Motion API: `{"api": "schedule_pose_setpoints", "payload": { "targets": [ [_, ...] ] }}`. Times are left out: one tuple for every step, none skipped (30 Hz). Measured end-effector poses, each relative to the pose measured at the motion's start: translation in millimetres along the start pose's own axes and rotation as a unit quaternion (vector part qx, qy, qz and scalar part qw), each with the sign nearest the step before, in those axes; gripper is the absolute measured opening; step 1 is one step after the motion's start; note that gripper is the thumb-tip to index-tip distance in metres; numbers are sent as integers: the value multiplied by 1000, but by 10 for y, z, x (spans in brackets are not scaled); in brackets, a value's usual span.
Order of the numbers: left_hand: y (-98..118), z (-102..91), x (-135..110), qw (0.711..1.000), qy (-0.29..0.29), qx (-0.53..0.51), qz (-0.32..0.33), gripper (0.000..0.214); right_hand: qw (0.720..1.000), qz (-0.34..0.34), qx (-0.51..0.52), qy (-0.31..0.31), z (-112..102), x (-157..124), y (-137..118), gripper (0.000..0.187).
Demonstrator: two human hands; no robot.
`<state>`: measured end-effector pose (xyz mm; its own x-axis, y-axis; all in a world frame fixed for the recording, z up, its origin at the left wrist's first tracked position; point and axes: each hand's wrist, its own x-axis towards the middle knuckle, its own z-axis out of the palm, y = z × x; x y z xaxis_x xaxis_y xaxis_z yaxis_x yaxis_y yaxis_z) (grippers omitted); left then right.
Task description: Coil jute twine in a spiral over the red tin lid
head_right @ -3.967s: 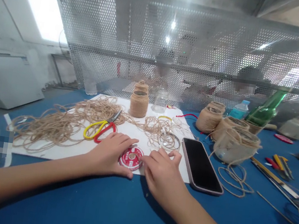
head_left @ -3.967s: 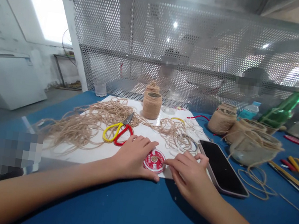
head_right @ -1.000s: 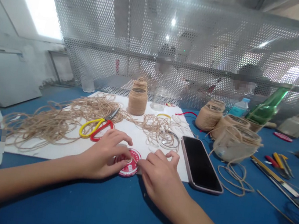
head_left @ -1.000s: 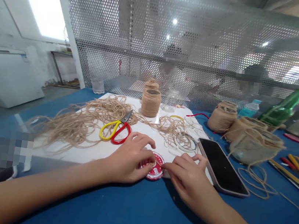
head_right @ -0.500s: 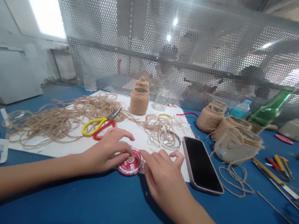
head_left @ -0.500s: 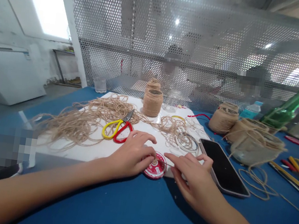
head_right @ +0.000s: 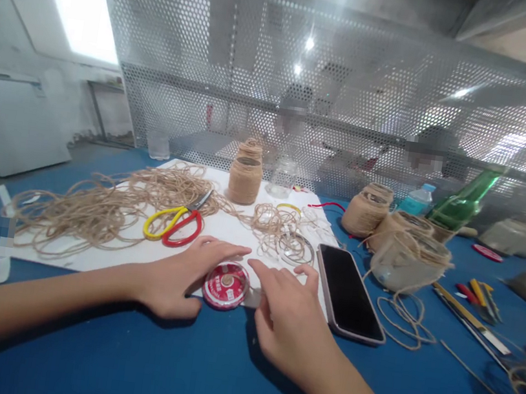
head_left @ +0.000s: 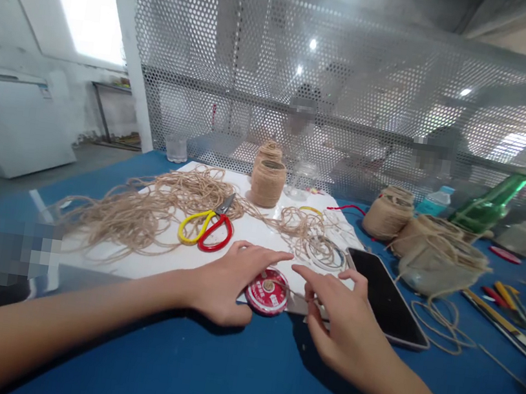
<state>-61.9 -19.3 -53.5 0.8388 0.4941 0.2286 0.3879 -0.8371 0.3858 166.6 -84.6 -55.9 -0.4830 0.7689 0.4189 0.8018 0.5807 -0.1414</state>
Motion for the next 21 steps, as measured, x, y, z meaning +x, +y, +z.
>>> {"api": "schedule_pose_setpoints", "payload": {
  "targets": [
    [-6, 3, -1, 1000, 2, -2, 3, 91, 1000, 3, 1, 2, 2, -4, 14, 56],
    [-10, 7, -2, 1000, 7, -3, 4, 91, 1000, 7, 2, 2, 7, -6, 28, 58],
    [-13, 13, -3, 1000, 13, -3, 2, 91, 1000, 9, 2, 1, 14, -7, 40, 59],
    [-14, 18, -3, 1000, 18, -3, -2, 91, 1000, 9, 4, 1, 21, -5, 49, 61],
    [-14, 22, -3, 1000, 22, -2, -6, 91, 1000, 7, 8, 2, 27, 0, 54, 63],
    [-13, 26, -3, 1000, 25, -2, -9, 90, 1000, 2, 11, 5, 30, 7, 56, 64],
    [-11, 30, -2, 1000, 28, -2, -8, 90, 1000, -4, 13, 11, 31, 16, 53, 66],
    [-10, 34, -1, 1000, 30, -3, -6, 89, 1000, -10, 13, 17, 28, 24, 48, 68],
    [-9, 38, 0, 999, 32, -4, -4, 89, 1000, -16, 11, 22, 23, 32, 41, 69],
    [-8, 43, 1, 999, 35, -5, -5, 88, 999, -22, 7, 27, 16, 38, 33, 68],
    [-9, 49, 1, 999, 38, -7, -7, 87, 999, -28, 2, 29, 10, 40, 25, 67],
    [-9, 55, 0, 999, 40, -8, -11, 86, 999, -31, -4, 28, 5, 40, 19, 64],
    [-9, 62, 0, 999, 42, -9, -16, 86, 999, -30, -13, 28, 2, 37, 15, 59],
    [-9, 69, 0, 999, 44, -10, -21, 85, 999, -26, -23, 27, 1, 32, 13, 53],
    [-9, 75, 0, 999, 45, -9, -24, 84, 999, -19, -35, 26, 4, 26, 15, 45],
    [-9, 81, 2, 999, 47, -5, -26, 84, 999, -9, -45, 25, 8, 21, 19, 37],
    [-10, 86, 4, 998, 51, 1, -28, 82, 998, 1, -54, 22, 15, 17, 25, 29],
    [-10, 91, 7, 998, 55, 10, -30, 81, 998, 8, -60, 17, 22, 16, 31, 23],
    [-12, 95, 12, 998, 60, 18, -33, 79, 998, 13, -62, 12, 29, 18, 36, 20],
    [-14, 98, 16, 997, 62, 27, -37, 78, 998, 16, -61, 8, 35, 21, 41, 19],
    [-16, 102, 22, 996, 64, 33, -43, 78, 998, 17, -59, 8, 40, 26, 44, 19]
  ]
}}
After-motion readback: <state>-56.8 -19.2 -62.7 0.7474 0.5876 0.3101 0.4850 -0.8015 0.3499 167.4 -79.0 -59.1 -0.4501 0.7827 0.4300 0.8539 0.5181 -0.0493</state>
